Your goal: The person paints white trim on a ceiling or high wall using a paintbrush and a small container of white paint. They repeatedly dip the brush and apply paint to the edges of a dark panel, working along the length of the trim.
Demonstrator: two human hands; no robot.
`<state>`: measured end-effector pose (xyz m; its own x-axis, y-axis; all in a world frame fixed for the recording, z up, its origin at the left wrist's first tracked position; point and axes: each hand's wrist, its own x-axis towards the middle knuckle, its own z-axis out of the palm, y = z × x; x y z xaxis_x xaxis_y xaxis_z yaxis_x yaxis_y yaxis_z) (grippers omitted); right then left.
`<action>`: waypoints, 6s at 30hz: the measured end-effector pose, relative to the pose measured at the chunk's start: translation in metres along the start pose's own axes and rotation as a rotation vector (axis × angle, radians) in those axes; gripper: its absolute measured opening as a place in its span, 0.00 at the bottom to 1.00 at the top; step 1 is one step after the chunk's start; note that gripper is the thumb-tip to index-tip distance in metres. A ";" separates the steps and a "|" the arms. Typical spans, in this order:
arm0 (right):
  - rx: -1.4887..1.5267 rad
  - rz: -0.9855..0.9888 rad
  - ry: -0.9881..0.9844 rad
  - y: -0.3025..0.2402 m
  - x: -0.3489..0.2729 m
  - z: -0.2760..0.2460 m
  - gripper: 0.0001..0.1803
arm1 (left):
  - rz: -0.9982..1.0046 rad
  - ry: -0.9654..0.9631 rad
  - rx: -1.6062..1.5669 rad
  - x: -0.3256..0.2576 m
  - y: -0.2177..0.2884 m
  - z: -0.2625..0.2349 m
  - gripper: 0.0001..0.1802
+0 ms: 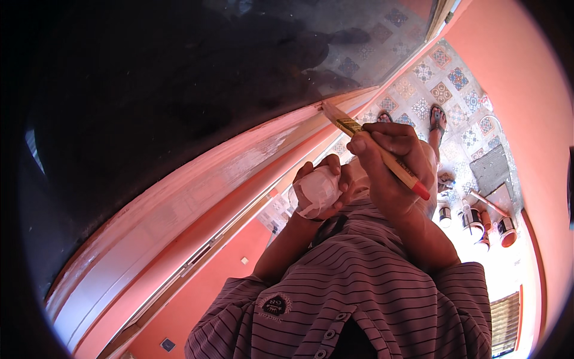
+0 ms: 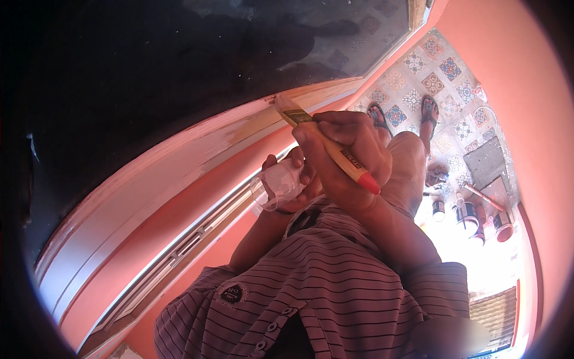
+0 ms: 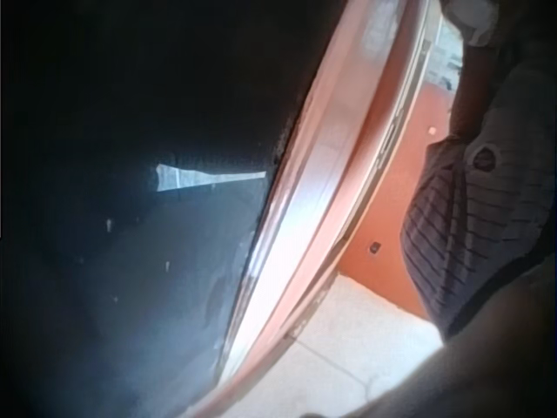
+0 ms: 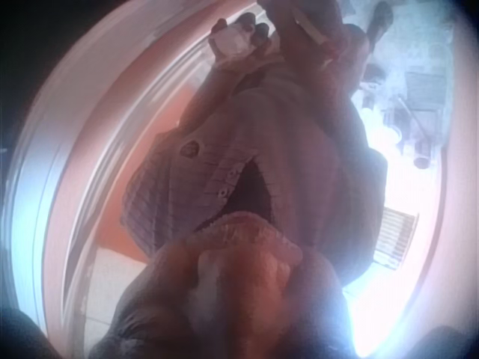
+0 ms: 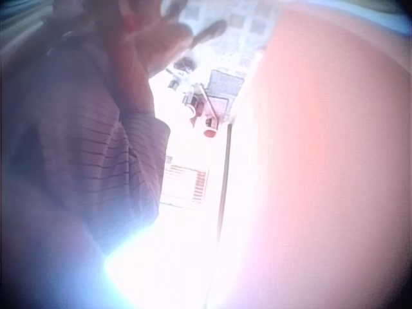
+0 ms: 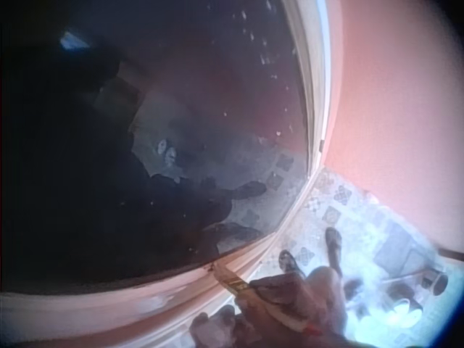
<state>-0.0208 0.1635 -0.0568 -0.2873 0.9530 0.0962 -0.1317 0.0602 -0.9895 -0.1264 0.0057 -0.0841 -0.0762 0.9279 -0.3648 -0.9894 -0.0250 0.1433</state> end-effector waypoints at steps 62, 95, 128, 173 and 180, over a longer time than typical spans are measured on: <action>-0.212 -0.033 -0.051 -0.001 0.000 0.001 0.14 | 0.021 -0.040 -0.015 -0.007 -0.001 -0.005 0.31; -0.109 -0.214 -0.129 -0.026 0.021 -0.001 0.17 | 0.000 0.131 -0.098 -0.012 0.002 0.001 0.31; 0.019 -0.171 -0.226 -0.051 0.017 -0.006 0.17 | 0.072 0.314 0.075 -0.034 -0.004 -0.043 0.35; 0.090 -0.163 -0.301 -0.084 0.029 -0.002 0.22 | 0.076 0.085 -0.148 -0.005 -0.005 -0.001 0.40; 0.202 -0.307 -0.156 -0.082 0.039 0.012 0.23 | 0.096 0.088 -0.148 -0.003 -0.008 0.011 0.39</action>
<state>-0.0329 0.1925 0.0290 -0.3438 0.8423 0.4151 -0.4133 0.2612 -0.8723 -0.1167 0.0068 -0.0742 -0.1753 0.8827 -0.4361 -0.9839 -0.1724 0.0467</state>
